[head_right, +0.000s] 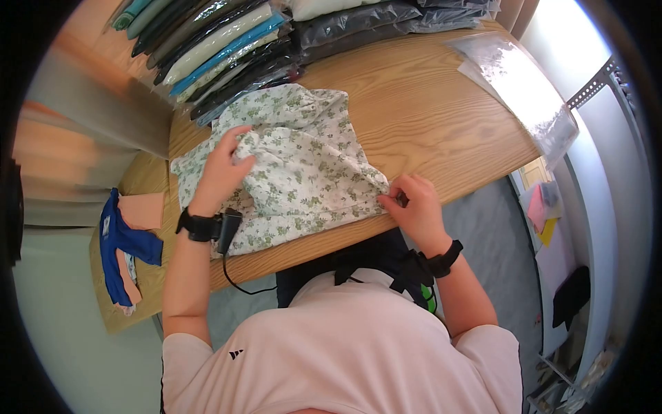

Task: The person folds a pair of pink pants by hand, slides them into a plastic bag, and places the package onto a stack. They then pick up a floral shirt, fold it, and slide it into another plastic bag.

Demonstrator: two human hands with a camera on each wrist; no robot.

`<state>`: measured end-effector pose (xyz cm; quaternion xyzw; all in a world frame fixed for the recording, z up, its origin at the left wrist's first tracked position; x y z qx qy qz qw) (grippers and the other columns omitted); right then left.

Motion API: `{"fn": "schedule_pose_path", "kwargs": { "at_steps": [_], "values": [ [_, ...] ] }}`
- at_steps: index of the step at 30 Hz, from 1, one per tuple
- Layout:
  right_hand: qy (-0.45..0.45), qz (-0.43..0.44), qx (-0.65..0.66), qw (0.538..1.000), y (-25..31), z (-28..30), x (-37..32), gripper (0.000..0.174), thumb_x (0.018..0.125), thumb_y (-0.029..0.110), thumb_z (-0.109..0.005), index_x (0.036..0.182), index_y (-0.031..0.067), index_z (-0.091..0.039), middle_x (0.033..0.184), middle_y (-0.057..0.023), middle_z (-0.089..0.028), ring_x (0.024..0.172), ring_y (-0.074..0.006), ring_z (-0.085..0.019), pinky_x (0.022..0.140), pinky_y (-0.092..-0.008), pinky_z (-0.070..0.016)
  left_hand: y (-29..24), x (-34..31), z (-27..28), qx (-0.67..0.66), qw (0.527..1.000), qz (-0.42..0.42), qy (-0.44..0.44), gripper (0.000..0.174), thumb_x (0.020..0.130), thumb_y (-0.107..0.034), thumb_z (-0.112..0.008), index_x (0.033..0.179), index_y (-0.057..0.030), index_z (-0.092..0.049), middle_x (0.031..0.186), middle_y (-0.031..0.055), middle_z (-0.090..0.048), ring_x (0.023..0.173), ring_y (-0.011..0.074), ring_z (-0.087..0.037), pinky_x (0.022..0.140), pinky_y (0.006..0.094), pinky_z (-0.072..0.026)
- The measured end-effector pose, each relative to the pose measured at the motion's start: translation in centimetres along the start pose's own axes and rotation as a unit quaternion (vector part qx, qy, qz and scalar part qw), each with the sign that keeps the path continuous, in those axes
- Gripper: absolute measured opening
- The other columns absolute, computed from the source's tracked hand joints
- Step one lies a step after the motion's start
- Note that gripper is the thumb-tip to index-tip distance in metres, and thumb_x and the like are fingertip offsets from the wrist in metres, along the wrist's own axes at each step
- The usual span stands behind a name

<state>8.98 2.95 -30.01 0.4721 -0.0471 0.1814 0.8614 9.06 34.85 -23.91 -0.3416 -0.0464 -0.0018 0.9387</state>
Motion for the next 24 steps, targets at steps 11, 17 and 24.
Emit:
{"fn": "schedule_pose_path", "kwargs": {
  "at_steps": [11, 17, 24],
  "values": [
    [-0.006, 0.009, -0.014, 1.000, 0.2, -0.1, 0.0, 0.025, 0.065, 0.008, -0.077, 0.068, 0.0069, -0.052, 0.062, -0.0035, -0.049, 0.060, -0.0203, -0.048, 0.058, -0.0322, -0.0386, 6.9, -3.2, 1.6, -0.151, 0.986, 0.067, -0.005, 0.035, 0.085, -0.028, -0.065, 0.104, -0.0003, -0.060, 0.088, 0.0072, -0.062, 0.082, 0.0151, -0.056, 0.075, 0.0281, -0.0440],
    [-0.008, 0.003, -0.020, 1.000, 0.3, -0.1, 0.0, 0.025, 0.065, 0.009, -0.077, 0.067, 0.0074, -0.052, 0.062, -0.0029, -0.049, 0.061, -0.0198, -0.048, 0.060, -0.0319, -0.0382, 3.9, -3.0, 0.8, -0.098, 0.992, 0.006, 0.073, 0.028, 0.083, -0.023, -0.066, 0.099, -0.0012, -0.061, 0.097, 0.0087, -0.065, 0.091, 0.0193, -0.059, 0.078, 0.0309, -0.0442],
    [-0.003, 0.007, -0.022, 1.000, 0.2, 0.0, 0.0, 0.024, 0.066, 0.011, -0.077, 0.069, 0.0076, -0.053, 0.062, -0.0029, -0.050, 0.061, -0.0200, -0.049, 0.060, -0.0317, -0.0391, 4.5, -2.0, 2.6, 0.152, 0.983, 0.104, 0.013, 0.033, 0.086, -0.026, -0.062, 0.105, -0.0001, -0.057, 0.100, 0.0142, -0.062, 0.096, 0.0310, -0.057, 0.083, 0.0366, -0.0441]
  ]
}}
Point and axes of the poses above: each hand's wrist, its own x-axis towards the middle knuckle, its own z-axis out of the back of the hand, y = z × x, the point moved 7 cm from there along x, towards the middle knuckle
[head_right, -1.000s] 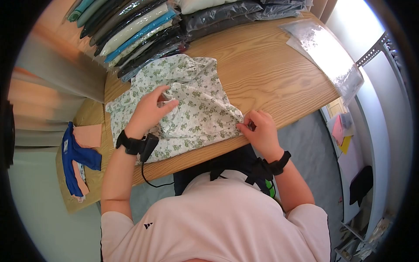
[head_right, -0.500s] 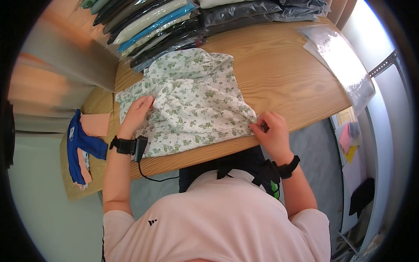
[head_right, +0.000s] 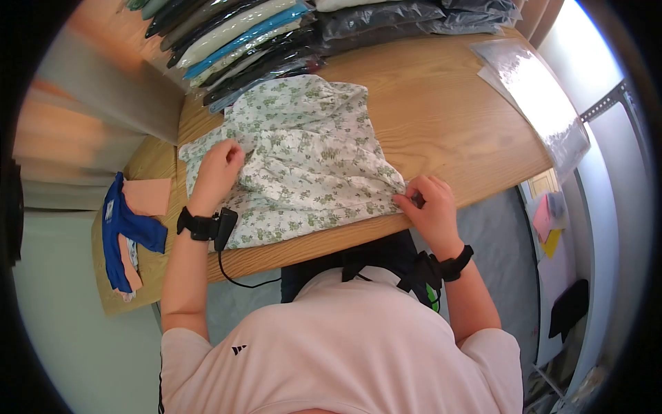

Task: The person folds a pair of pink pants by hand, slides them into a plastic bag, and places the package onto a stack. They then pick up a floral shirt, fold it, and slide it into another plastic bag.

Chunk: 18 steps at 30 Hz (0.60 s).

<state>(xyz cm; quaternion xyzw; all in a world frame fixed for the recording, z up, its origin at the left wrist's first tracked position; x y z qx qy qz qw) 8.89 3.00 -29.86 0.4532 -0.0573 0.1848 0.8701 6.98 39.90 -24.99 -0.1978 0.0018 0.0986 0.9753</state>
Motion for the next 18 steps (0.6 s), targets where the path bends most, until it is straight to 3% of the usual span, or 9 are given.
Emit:
{"fn": "schedule_pose_path", "kwargs": {
  "at_steps": [1, 3, 4, 7, 9, 11, 15, 17, 18],
  "values": [
    [-0.003, -0.007, -0.005, 1.000, 0.1, 0.1, 0.0, 0.024, 0.066, 0.011, -0.077, 0.069, 0.0076, -0.053, 0.062, -0.0029, -0.050, 0.061, -0.0200, -0.049, 0.060, -0.0317, -0.0391, -0.6, 0.2, -0.2, -0.003, 1.000, -0.006, 0.006, 0.033, 0.086, -0.026, -0.062, 0.105, -0.0001, -0.057, 0.100, 0.0142, -0.062, 0.096, 0.0310, -0.057, 0.083, 0.0366, -0.0441],
    [0.010, -0.016, 0.027, 0.999, 0.4, 0.4, -0.1, 0.024, 0.066, 0.012, -0.077, 0.072, 0.0071, -0.054, 0.063, -0.0033, -0.050, 0.061, -0.0198, -0.049, 0.058, -0.0318, -0.0402, -4.0, 0.2, 0.6, -0.095, 0.985, -0.127, -0.072, 0.038, 0.086, -0.027, -0.060, 0.114, -0.0030, -0.053, 0.116, 0.0166, -0.055, 0.111, 0.0332, -0.049, 0.093, 0.0397, -0.0395],
    [0.038, -0.021, 0.040, 0.998, 0.0, 0.3, -0.2, 0.025, 0.067, 0.013, -0.077, 0.080, 0.0065, -0.057, 0.068, -0.0045, -0.049, 0.064, -0.0196, -0.050, 0.058, -0.0319, -0.0410, -4.2, 0.8, -0.2, -0.089, 0.985, -0.141, -0.038, 0.046, 0.085, -0.026, -0.063, 0.124, -0.0065, -0.048, 0.129, 0.0171, -0.047, 0.122, 0.0339, -0.040, 0.100, 0.0417, -0.0342],
    [0.017, -0.056, 0.123, 0.991, 0.0, 1.1, -0.9, 0.027, 0.068, 0.012, -0.077, 0.087, 0.0064, -0.059, 0.073, -0.0056, -0.048, 0.067, -0.0196, -0.049, 0.059, -0.0319, -0.0414, -4.5, 2.1, -2.4, -0.073, 0.985, -0.158, -0.008, 0.053, 0.083, -0.029, -0.065, 0.128, -0.0059, -0.047, 0.125, 0.0155, -0.051, 0.120, 0.0306, -0.044, 0.100, 0.0381, -0.0348],
    [-0.004, -0.020, 0.091, 0.996, -0.4, 1.7, -1.0, 0.029, 0.069, 0.012, -0.076, 0.092, 0.0065, -0.060, 0.075, -0.0056, -0.047, 0.069, -0.0195, -0.049, 0.060, -0.0309, -0.0426, -3.8, 3.0, -3.6, -0.097, 0.985, -0.134, 0.040, 0.056, 0.079, -0.024, -0.068, 0.128, -0.0065, -0.047, 0.129, 0.0163, -0.047, 0.122, 0.0318, -0.040, 0.100, 0.0395, -0.0360],
    [-0.012, 0.042, 0.024, 0.999, 0.4, 2.0, -1.2, 0.027, 0.071, 0.010, -0.075, 0.094, 0.0062, -0.061, 0.077, -0.0053, -0.050, 0.068, -0.0187, -0.050, 0.060, -0.0294, -0.0435, -3.6, 3.0, -4.0, -0.053, 0.988, -0.137, 0.036, 0.055, 0.078, -0.021, -0.069, 0.126, -0.0057, -0.049, 0.122, 0.0152, -0.051, 0.112, 0.0287, -0.046, 0.094, 0.0357, -0.0391],
    [0.031, 0.004, 0.039, 0.999, 0.4, 1.2, -0.9, 0.025, 0.073, 0.006, -0.072, 0.095, 0.0050, -0.061, 0.079, -0.0051, -0.053, 0.068, -0.0172, -0.052, 0.061, -0.0272, -0.0445, -1.6, 3.7, -4.4, -0.047, 0.989, -0.073, 0.123, 0.049, 0.078, -0.018, -0.069, 0.121, -0.0035, -0.050, 0.103, 0.0117, -0.056, 0.093, 0.0253, -0.051, 0.082, 0.0322, -0.0422],
    [0.043, -0.043, 0.120, 0.991, -0.6, 0.4, -0.9, 0.025, 0.075, 0.002, -0.069, 0.098, 0.0042, -0.060, 0.082, -0.0054, -0.056, 0.070, -0.0153, -0.055, 0.063, -0.0254, -0.0453, -2.2, 3.0, -2.2, -0.122, 0.972, -0.198, -0.029, 0.041, 0.079, -0.013, -0.067, 0.115, -0.0026, -0.051, 0.087, 0.0051, -0.054, 0.079, 0.0173, -0.050, 0.072, 0.0276, -0.0416],
    [0.044, -0.043, 0.122, 0.991, -0.9, 0.1, -0.9, 0.025, 0.075, 0.002, -0.069, 0.098, 0.0042, -0.060, 0.082, -0.0054, -0.056, 0.070, -0.0153, -0.055, 0.063, -0.0254, -0.0453, -3.0, 2.3, -1.3, -0.120, 0.973, -0.197, -0.029, 0.041, 0.079, -0.013, -0.067, 0.115, -0.0026, -0.051, 0.087, 0.0051, -0.054, 0.079, 0.0173, -0.050, 0.072, 0.0276, -0.0416]
  ]
}}
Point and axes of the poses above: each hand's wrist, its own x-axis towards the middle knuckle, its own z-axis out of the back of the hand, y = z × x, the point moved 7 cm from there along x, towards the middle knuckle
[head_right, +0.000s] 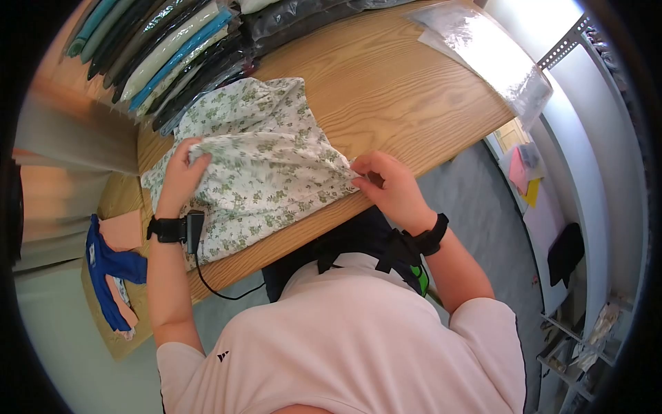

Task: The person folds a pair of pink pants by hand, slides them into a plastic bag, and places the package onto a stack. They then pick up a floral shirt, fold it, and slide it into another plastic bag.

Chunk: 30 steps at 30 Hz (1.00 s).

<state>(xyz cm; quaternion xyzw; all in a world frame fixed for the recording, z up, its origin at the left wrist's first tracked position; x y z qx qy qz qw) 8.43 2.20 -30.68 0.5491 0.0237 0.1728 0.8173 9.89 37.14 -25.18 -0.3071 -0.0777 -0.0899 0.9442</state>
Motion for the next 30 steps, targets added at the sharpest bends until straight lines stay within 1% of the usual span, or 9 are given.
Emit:
{"fn": "schedule_pose_path", "kwargs": {
  "at_steps": [2, 9, 11, 14, 18, 20, 24, 27, 30],
  "values": [
    [0.027, -0.021, 0.172, 0.984, -0.8, -0.7, -0.1, 0.026, 0.076, -0.002, -0.068, 0.099, 0.0039, -0.059, 0.084, -0.0048, -0.057, 0.072, -0.0140, -0.057, 0.065, -0.0244, -0.0462, -0.2, -1.5, 1.4, -0.288, 0.929, 0.227, -0.040, 0.032, 0.082, -0.010, -0.065, 0.111, -0.0058, -0.053, 0.092, 0.0018, -0.053, 0.082, 0.0101, -0.048, 0.071, 0.0219, -0.0389],
    [0.117, 0.040, 0.036, 0.992, 1.3, -0.5, -0.3, 0.026, 0.075, -0.004, -0.066, 0.097, 0.0038, -0.054, 0.090, -0.0031, -0.056, 0.079, -0.0156, -0.055, 0.070, -0.0252, -0.0491, -1.4, -4.8, 1.9, -0.278, 0.948, 0.108, 0.106, 0.034, 0.071, 0.004, -0.059, 0.103, -0.0052, -0.052, 0.087, -0.0017, -0.054, 0.081, 0.0062, -0.049, 0.072, 0.0204, -0.0399],
    [0.129, -0.003, 0.072, 0.989, 1.1, -0.6, -0.6, 0.033, 0.072, -0.009, -0.063, 0.101, 0.0038, -0.053, 0.084, -0.0004, -0.054, 0.071, -0.0116, -0.059, 0.112, -0.0409, -0.0250, -2.6, -5.5, 2.1, -0.257, 0.951, 0.126, 0.113, 0.032, 0.062, 0.008, -0.058, 0.092, -0.0023, -0.056, 0.085, 0.0008, -0.055, 0.081, 0.0095, -0.051, 0.073, 0.0232, -0.0406],
    [0.132, 0.038, 0.041, 0.990, 1.2, -0.5, -0.5, 0.036, 0.071, -0.009, -0.063, 0.102, 0.0048, -0.052, 0.081, 0.0005, -0.051, 0.071, -0.0107, -0.058, 0.113, -0.0409, -0.0240, -4.0, -6.1, 1.7, -0.274, 0.943, 0.029, 0.187, 0.028, 0.049, 0.010, -0.057, 0.076, 0.0029, -0.060, 0.080, 0.0071, -0.057, 0.078, 0.0193, -0.054, 0.073, 0.0292, -0.0416],
    [0.148, 0.014, 0.064, 0.987, 1.0, -0.4, -0.5, 0.033, 0.068, -0.008, -0.063, 0.097, 0.0051, -0.055, 0.082, -0.0010, -0.054, 0.075, -0.0146, -0.059, 0.111, -0.0428, -0.0266, -6.1, -6.7, 1.9, -0.290, 0.929, 0.016, 0.228, 0.028, 0.051, 0.009, -0.062, 0.077, -0.0005, -0.063, 0.080, 0.0060, -0.058, 0.078, 0.0192, -0.055, 0.070, 0.0290, -0.0420],
    [0.164, 0.166, -0.031, 0.972, 2.1, -0.5, -0.7, 0.028, 0.065, -0.006, -0.063, 0.091, 0.0051, -0.058, 0.084, -0.0028, -0.056, 0.082, -0.0203, -0.058, 0.109, -0.0450, -0.0289, -7.5, -7.4, 1.6, -0.250, 0.925, -0.016, 0.287, 0.028, 0.053, 0.007, -0.068, 0.078, -0.0052, -0.069, 0.079, 0.0046, -0.059, 0.077, 0.0192, -0.056, 0.067, 0.0289, -0.0418],
    [0.150, 0.189, -0.041, 0.970, 1.7, -0.6, -0.9, 0.025, 0.064, -0.004, -0.063, 0.087, 0.0052, -0.059, 0.085, -0.0040, -0.058, 0.084, -0.0248, -0.056, 0.107, -0.0465, -0.0301, -9.3, -8.2, 1.1, -0.214, 0.918, -0.030, 0.332, 0.030, 0.056, 0.006, -0.070, 0.081, -0.0096, -0.073, 0.079, 0.0024, -0.058, 0.073, 0.0192, -0.055, 0.064, 0.0285, -0.0414],
    [0.146, 0.191, -0.035, 0.970, 2.0, -0.5, -0.8, 0.026, 0.065, -0.004, -0.064, 0.089, 0.0055, -0.060, 0.082, -0.0035, -0.056, 0.080, -0.0247, -0.056, 0.109, -0.0471, -0.0276, -9.1, -8.0, 1.7, -0.207, 0.937, -0.029, 0.278, 0.031, 0.055, 0.008, -0.069, 0.083, -0.0071, -0.071, 0.081, 0.0037, -0.058, 0.074, 0.0192, -0.055, 0.065, 0.0283, -0.0415],
    [0.134, 0.140, -0.082, 0.978, 2.4, -0.2, -0.7, 0.023, 0.067, -0.003, -0.064, 0.088, 0.0062, -0.060, 0.082, -0.0048, -0.055, 0.081, -0.0237, -0.055, 0.085, -0.0360, -0.0452, -7.8, -7.2, 3.3, -0.134, 0.982, 0.011, 0.133, 0.030, 0.058, 0.008, -0.066, 0.086, -0.0028, -0.066, 0.082, 0.0069, -0.058, 0.077, 0.0202, -0.056, 0.068, 0.0283, -0.0423]
  ]
}}
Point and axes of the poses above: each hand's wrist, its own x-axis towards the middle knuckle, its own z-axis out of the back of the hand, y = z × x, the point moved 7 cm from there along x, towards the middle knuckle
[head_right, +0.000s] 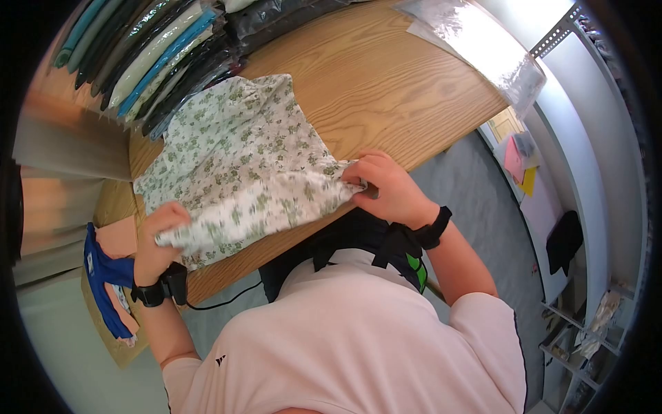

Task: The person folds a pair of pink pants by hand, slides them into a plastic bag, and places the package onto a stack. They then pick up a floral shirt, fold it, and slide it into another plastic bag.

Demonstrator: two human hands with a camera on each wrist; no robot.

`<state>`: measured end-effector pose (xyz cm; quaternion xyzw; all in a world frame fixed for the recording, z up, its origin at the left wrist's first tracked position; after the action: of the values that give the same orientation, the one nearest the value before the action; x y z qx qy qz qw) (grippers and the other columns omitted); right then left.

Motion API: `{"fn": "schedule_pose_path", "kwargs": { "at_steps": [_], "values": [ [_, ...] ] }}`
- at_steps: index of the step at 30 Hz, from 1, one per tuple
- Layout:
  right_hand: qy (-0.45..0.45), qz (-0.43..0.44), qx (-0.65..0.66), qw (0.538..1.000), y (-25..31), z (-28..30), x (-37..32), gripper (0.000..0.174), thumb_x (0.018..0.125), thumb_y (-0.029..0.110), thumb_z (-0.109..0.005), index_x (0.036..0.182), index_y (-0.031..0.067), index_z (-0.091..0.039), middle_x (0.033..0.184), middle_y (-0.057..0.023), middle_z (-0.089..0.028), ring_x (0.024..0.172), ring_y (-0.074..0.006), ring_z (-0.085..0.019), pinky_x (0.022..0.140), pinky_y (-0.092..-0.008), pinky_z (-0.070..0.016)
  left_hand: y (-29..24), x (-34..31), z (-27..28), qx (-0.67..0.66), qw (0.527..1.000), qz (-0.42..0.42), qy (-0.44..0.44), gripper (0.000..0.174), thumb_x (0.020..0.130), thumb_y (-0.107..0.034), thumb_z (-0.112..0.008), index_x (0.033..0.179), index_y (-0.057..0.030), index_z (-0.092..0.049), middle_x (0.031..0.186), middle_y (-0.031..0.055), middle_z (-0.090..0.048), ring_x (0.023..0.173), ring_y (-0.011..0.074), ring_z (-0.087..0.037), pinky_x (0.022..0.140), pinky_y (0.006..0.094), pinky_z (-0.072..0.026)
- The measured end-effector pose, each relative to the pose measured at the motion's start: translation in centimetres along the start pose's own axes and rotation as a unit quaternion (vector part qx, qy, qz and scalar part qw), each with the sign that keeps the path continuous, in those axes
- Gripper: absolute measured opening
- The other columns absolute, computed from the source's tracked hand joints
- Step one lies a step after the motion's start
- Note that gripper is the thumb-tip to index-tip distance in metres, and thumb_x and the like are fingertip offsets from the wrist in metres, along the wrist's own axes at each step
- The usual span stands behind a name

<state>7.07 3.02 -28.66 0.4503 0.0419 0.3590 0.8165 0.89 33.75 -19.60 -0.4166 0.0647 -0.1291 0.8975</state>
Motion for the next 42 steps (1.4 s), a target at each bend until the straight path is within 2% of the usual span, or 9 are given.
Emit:
{"fn": "schedule_pose_path", "kwargs": {
  "at_steps": [2, 4, 11, 13, 22, 25, 29, 34, 42],
  "values": [
    [-0.048, -0.150, 0.100, 0.982, -1.3, 0.3, -0.3, 0.019, 0.071, -0.002, -0.064, 0.087, 0.0055, -0.059, 0.082, -0.0046, -0.054, 0.079, -0.0201, -0.055, 0.070, -0.0309, -0.0465, -0.4, 1.0, 0.7, 0.048, 0.996, -0.019, -0.070, 0.029, 0.060, 0.008, -0.064, 0.087, -0.0010, -0.064, 0.082, 0.0083, -0.058, 0.078, 0.0212, -0.056, 0.070, 0.0285, -0.0428],
    [-0.066, -0.133, 0.095, 0.984, -1.9, 0.1, -0.4, 0.018, 0.073, -0.002, -0.064, 0.088, 0.0054, -0.058, 0.082, -0.0046, -0.054, 0.078, -0.0192, -0.055, 0.068, -0.0293, -0.0462, -0.6, 1.7, 1.6, 0.109, 0.979, -0.042, -0.168, 0.024, 0.065, 0.008, -0.061, 0.088, 0.0020, -0.060, 0.083, 0.0101, -0.058, 0.079, 0.0236, -0.057, 0.075, 0.0296, -0.0436],
    [-0.121, -0.162, 0.072, 0.977, -2.0, 0.1, 0.2, 0.019, 0.073, -0.005, -0.059, 0.088, 0.0046, -0.056, 0.086, -0.0076, -0.051, 0.078, -0.0229, -0.051, 0.067, -0.0314, -0.0438, 1.1, 2.2, 1.0, 0.158, 0.967, -0.081, -0.181, 0.030, 0.062, 0.012, -0.062, 0.089, 0.0006, -0.058, 0.089, 0.0110, -0.056, 0.085, 0.0266, -0.056, 0.077, 0.0312, -0.0437],
    [-0.120, -0.136, 0.048, 0.982, -1.4, 0.1, 0.3, 0.020, 0.072, -0.006, -0.057, 0.088, 0.0046, -0.056, 0.086, -0.0084, -0.051, 0.079, -0.0244, -0.051, 0.069, -0.0322, -0.0436, 0.6, 1.3, 0.3, 0.211, 0.953, -0.150, -0.159, 0.032, 0.059, 0.013, -0.062, 0.087, -0.0013, -0.057, 0.088, 0.0117, -0.054, 0.087, 0.0285, -0.054, 0.077, 0.0323, -0.0440],
    [-0.116, -0.073, 0.009, 0.991, -0.8, -0.5, 0.3, 0.022, 0.070, -0.011, -0.051, 0.085, 0.0041, -0.058, 0.086, -0.0098, -0.052, 0.083, -0.0272, -0.052, 0.069, -0.0332, -0.0437, 5.9, -1.2, -2.5, 0.299, 0.948, -0.099, 0.056, 0.023, 0.061, 0.010, -0.053, 0.078, -0.0047, -0.048, 0.087, 0.0142, -0.049, 0.084, 0.0349, -0.050, 0.072, 0.0403, -0.0429],
    [-0.113, -0.091, 0.010, 0.989, -0.8, -0.5, 0.4, 0.021, 0.070, -0.011, -0.051, 0.084, 0.0036, -0.057, 0.086, -0.0100, -0.052, 0.082, -0.0266, -0.052, 0.067, -0.0323, -0.0435, 4.1, -1.7, -1.0, 0.266, 0.957, -0.089, -0.078, 0.027, 0.063, 0.011, -0.051, 0.083, -0.0054, -0.052, 0.093, 0.0139, -0.051, 0.090, 0.0351, -0.050, 0.078, 0.0405, -0.0432],
    [-0.136, -0.089, -0.003, 0.987, -1.0, -0.5, 0.6, 0.022, 0.070, -0.011, -0.051, 0.087, 0.0026, -0.054, 0.086, -0.0099, -0.052, 0.080, -0.0250, -0.052, 0.065, -0.0305, -0.0420, -0.2, -0.4, -1.2, 0.266, 0.946, -0.150, -0.108, 0.034, 0.062, 0.011, -0.052, 0.091, -0.0055, -0.054, 0.105, 0.0156, -0.051, 0.098, 0.0365, -0.050, 0.085, 0.0390, -0.0425],
    [-0.143, -0.105, 0.007, 0.984, -1.6, -0.5, 0.5, 0.022, 0.070, -0.012, -0.050, 0.087, 0.0021, -0.050, 0.084, -0.0093, -0.049, 0.074, -0.0227, -0.048, 0.062, -0.0292, -0.0396, 3.6, 0.3, -3.9, 0.269, 0.956, -0.114, 0.017, 0.046, 0.059, 0.011, -0.057, 0.102, -0.0062, -0.057, 0.107, 0.0137, -0.053, 0.101, 0.0348, -0.051, 0.087, 0.0384, -0.0419],
    [-0.134, -0.139, 0.001, 0.981, -1.5, -0.6, 0.7, 0.024, 0.069, -0.014, -0.048, 0.087, 0.0018, -0.049, 0.083, -0.0085, -0.047, 0.071, -0.0214, -0.046, 0.061, -0.0285, -0.0383, 1.3, -1.5, -2.6, 0.253, 0.962, -0.103, -0.016, 0.048, 0.057, 0.010, -0.057, 0.103, -0.0052, -0.059, 0.095, 0.0131, -0.052, 0.090, 0.0331, -0.051, 0.081, 0.0389, -0.0419]
  ]
}}
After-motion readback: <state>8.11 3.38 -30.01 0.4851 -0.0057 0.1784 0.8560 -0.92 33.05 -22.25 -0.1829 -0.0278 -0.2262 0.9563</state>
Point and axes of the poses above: each hand's wrist, its own x-axis towards the middle knuckle, its own z-axis out of the back of the hand, y = z × x, the point moved 7 cm from there along x, towards the middle knuckle
